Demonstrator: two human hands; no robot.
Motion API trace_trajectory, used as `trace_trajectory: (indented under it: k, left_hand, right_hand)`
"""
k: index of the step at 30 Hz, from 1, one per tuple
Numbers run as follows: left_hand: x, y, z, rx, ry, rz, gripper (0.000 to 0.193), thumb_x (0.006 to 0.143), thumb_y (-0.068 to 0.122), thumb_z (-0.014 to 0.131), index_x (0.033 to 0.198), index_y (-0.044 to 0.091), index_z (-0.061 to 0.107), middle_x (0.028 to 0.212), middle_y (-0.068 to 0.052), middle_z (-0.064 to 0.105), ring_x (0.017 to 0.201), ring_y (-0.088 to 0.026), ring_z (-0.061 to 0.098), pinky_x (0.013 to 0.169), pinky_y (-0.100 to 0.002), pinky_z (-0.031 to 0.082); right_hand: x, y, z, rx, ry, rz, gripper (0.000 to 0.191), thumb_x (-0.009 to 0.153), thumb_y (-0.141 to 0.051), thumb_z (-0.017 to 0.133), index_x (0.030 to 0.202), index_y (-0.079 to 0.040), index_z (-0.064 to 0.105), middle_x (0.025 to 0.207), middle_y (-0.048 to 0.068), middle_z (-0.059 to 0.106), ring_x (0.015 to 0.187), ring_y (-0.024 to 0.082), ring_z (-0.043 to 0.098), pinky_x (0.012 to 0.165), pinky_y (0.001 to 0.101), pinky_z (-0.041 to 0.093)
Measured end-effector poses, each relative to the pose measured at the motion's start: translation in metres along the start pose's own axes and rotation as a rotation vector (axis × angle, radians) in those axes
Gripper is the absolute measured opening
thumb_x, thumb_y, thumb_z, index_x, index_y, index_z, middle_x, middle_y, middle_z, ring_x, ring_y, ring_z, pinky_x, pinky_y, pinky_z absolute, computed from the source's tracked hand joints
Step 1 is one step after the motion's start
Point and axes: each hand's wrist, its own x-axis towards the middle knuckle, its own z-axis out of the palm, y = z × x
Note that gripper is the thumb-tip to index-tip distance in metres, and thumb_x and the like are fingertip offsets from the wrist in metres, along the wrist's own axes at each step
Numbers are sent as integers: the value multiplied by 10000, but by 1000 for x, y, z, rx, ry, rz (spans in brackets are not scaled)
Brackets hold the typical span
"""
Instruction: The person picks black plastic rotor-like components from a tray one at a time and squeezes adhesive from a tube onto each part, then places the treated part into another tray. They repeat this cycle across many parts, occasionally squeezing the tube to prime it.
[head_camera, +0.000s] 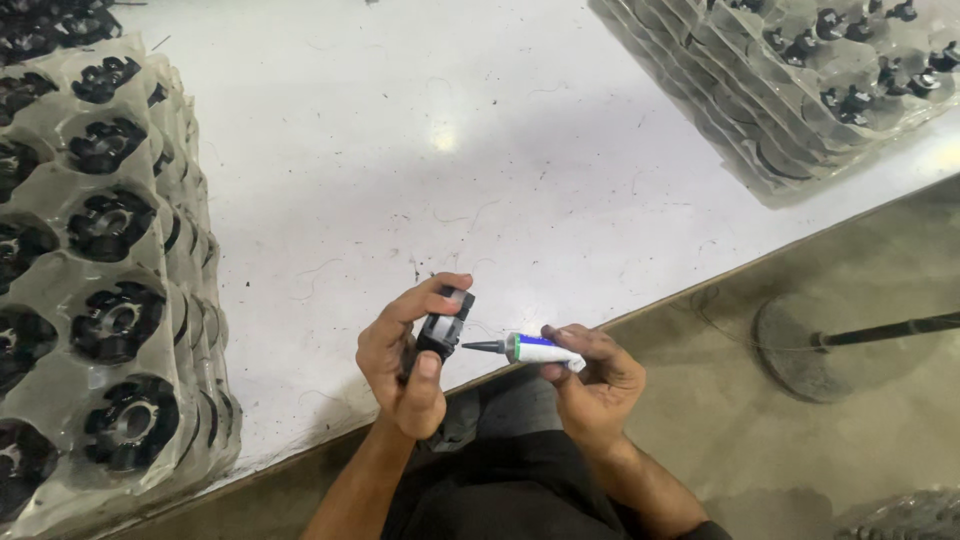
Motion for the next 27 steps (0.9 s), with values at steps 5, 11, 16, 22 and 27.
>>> trace_trajectory:
  k: [5,11,16,22,27]
  left_hand:
    - [2,26,-4,229,-134,47,390,952,325,584,1146,-1,672,1168,-267,731,1040,-307,760,842,-355,616]
    - [3,23,-8,197,-125,38,382,928,289,574,1146,-8,673,1150,-255,735,1041,-308,757,862,-368,613]
    - [-7,14,-12,154,-83,-8,384,918,265,575,1151,-23,675,1113,-250,742,1082,-326,759,860,-361,604]
    - [-13,0,-11,26,27,-44,411,958,280,575,1179,-58,651,1182,-292,727,1139,-330,725,960,-391,591]
    - [-8,-4,-7,22,6,-29,421,991,289,560,1196,-70,634,1202,-307,711,1110,-313,713,970,-379,577]
  right_hand:
    - [-9,-12,-6,-14,29,58,257,883,50,815,1112,-11,716,1145,142,737,1146,250,713,1010,357,605]
    - [-6,-7,-9,29,64,144,237,891,41,792,1109,-10,715,1122,148,736,1139,258,726,987,364,612]
    - [-5,-3,-6,49,46,142,262,902,39,804,1139,-9,704,1130,151,736,1157,257,713,1031,365,587]
    - [-9,-6,5,105,93,194,266,877,37,791,1118,-19,693,1235,158,697,1208,249,675,1023,356,572]
    - [-9,-5,3,-10,24,108,284,872,50,825,1108,-29,686,1190,167,721,1139,239,701,983,355,602]
